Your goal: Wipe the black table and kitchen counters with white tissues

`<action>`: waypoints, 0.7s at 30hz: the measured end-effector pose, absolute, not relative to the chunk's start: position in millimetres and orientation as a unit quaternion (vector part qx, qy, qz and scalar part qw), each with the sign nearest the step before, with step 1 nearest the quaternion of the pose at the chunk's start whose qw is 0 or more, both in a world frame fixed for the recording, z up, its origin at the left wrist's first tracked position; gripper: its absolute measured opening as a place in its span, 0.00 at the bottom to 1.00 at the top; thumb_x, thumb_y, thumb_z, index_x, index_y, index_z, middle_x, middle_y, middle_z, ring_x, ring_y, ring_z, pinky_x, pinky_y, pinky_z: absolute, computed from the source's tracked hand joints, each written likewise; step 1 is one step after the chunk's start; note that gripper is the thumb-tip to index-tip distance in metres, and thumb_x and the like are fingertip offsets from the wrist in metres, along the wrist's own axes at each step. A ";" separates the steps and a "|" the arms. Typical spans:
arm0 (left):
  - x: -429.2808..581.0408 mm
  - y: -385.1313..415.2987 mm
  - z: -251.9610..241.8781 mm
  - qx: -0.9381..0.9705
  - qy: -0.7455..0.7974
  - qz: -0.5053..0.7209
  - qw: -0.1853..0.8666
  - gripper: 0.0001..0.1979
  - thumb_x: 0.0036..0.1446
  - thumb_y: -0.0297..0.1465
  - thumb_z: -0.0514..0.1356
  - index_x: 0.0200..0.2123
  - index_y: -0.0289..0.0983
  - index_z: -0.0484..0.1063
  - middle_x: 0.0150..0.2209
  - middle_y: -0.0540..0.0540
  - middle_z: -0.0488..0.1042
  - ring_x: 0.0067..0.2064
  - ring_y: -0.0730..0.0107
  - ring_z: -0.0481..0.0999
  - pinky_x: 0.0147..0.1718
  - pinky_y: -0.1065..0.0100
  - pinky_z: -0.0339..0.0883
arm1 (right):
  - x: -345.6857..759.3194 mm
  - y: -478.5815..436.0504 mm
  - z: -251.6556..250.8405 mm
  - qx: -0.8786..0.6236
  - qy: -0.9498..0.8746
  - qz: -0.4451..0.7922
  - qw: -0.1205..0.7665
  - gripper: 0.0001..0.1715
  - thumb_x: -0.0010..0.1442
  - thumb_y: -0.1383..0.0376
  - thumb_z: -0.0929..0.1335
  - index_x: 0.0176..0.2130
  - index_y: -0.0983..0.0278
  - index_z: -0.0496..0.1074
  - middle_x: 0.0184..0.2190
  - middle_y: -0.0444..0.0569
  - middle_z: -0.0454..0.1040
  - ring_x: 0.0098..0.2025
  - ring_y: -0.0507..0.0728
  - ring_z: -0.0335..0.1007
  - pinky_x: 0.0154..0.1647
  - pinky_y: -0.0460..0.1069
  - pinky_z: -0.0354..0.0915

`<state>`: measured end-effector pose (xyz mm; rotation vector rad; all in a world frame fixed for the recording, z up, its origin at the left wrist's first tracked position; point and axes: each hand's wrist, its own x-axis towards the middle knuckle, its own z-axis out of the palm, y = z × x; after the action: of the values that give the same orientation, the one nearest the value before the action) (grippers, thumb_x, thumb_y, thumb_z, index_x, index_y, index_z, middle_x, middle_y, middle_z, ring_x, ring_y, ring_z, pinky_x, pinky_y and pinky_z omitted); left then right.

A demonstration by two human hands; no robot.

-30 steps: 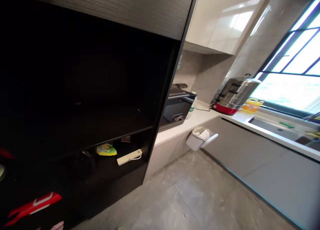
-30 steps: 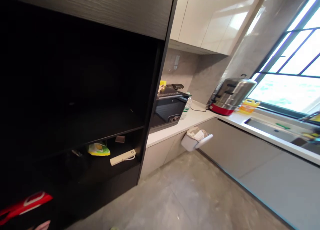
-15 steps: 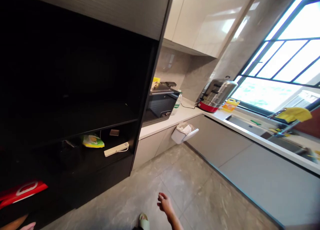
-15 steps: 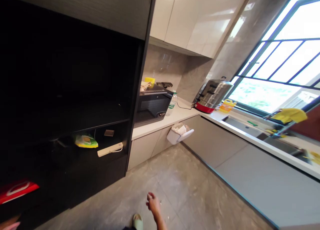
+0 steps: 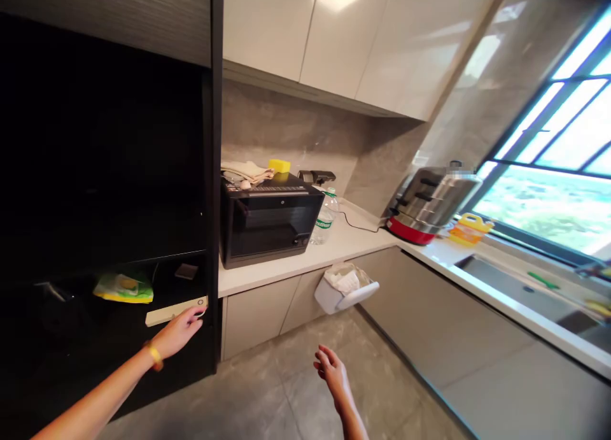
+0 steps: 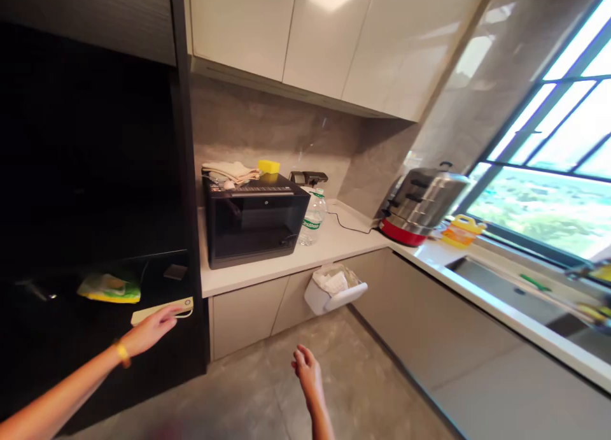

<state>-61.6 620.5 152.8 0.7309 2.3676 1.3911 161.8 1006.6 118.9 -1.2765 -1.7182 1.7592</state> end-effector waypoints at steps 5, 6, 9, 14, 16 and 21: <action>-84.4 724.2 169.8 0.273 0.824 0.494 0.036 0.29 0.58 0.37 0.53 0.61 0.32 0.62 0.63 0.34 0.63 0.65 0.57 0.62 0.65 0.52 0.52 | 126.2 1053.4 144.5 -0.423 -0.620 0.639 0.171 0.39 0.31 0.48 0.74 0.41 0.66 0.75 0.33 0.52 0.79 0.33 0.59 0.76 0.33 0.49 0.67; -90.5 738.0 167.5 0.268 0.822 0.503 0.020 0.29 0.58 0.35 0.53 0.61 0.32 0.61 0.64 0.33 0.61 0.66 0.57 0.60 0.66 0.52 0.50 | 120.3 1061.9 145.3 -0.417 -0.621 0.642 0.167 0.39 0.31 0.48 0.74 0.42 0.67 0.75 0.34 0.53 0.79 0.33 0.59 0.76 0.33 0.49 0.67; -108.0 771.6 161.6 0.247 0.805 0.539 -0.015 0.28 0.60 0.34 0.53 0.63 0.33 0.58 0.67 0.32 0.55 0.68 0.57 0.56 0.67 0.51 0.48 | 100.1 1095.3 143.8 -0.418 -0.624 0.639 0.166 0.40 0.32 0.48 0.74 0.43 0.67 0.75 0.35 0.53 0.79 0.34 0.59 0.76 0.34 0.49 0.68; -131.6 811.3 172.5 0.240 0.771 0.578 -0.118 0.23 0.65 0.34 0.51 0.63 0.40 0.58 0.69 0.38 0.51 0.69 0.60 0.53 0.66 0.52 0.50 | 52.1 1172.3 143.3 -0.439 -0.635 0.607 0.188 0.43 0.27 0.44 0.74 0.40 0.65 0.75 0.35 0.53 0.79 0.35 0.61 0.76 0.34 0.50 0.68; -141.0 823.8 179.5 0.232 0.764 0.578 -0.166 0.21 0.66 0.34 0.52 0.61 0.42 0.60 0.68 0.40 0.53 0.68 0.61 0.55 0.66 0.53 0.52 | 34.2 1201.9 144.2 -0.448 -0.639 0.595 0.192 0.43 0.25 0.43 0.73 0.39 0.64 0.74 0.35 0.54 0.79 0.33 0.60 0.76 0.32 0.50 0.68; -164.4 855.1 196.3 0.202 0.759 0.566 -0.250 0.18 0.65 0.31 0.53 0.57 0.43 0.64 0.65 0.42 0.59 0.65 0.62 0.60 0.65 0.58 0.53 | 9.4 1259.5 129.0 -0.449 -0.655 0.566 0.221 0.38 0.32 0.41 0.72 0.38 0.63 0.75 0.32 0.52 0.78 0.31 0.58 0.74 0.31 0.49 0.67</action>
<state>-164.4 855.1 196.3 0.7630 2.8603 2.1315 9.4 1259.5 129.0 -1.2421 -1.8099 1.5647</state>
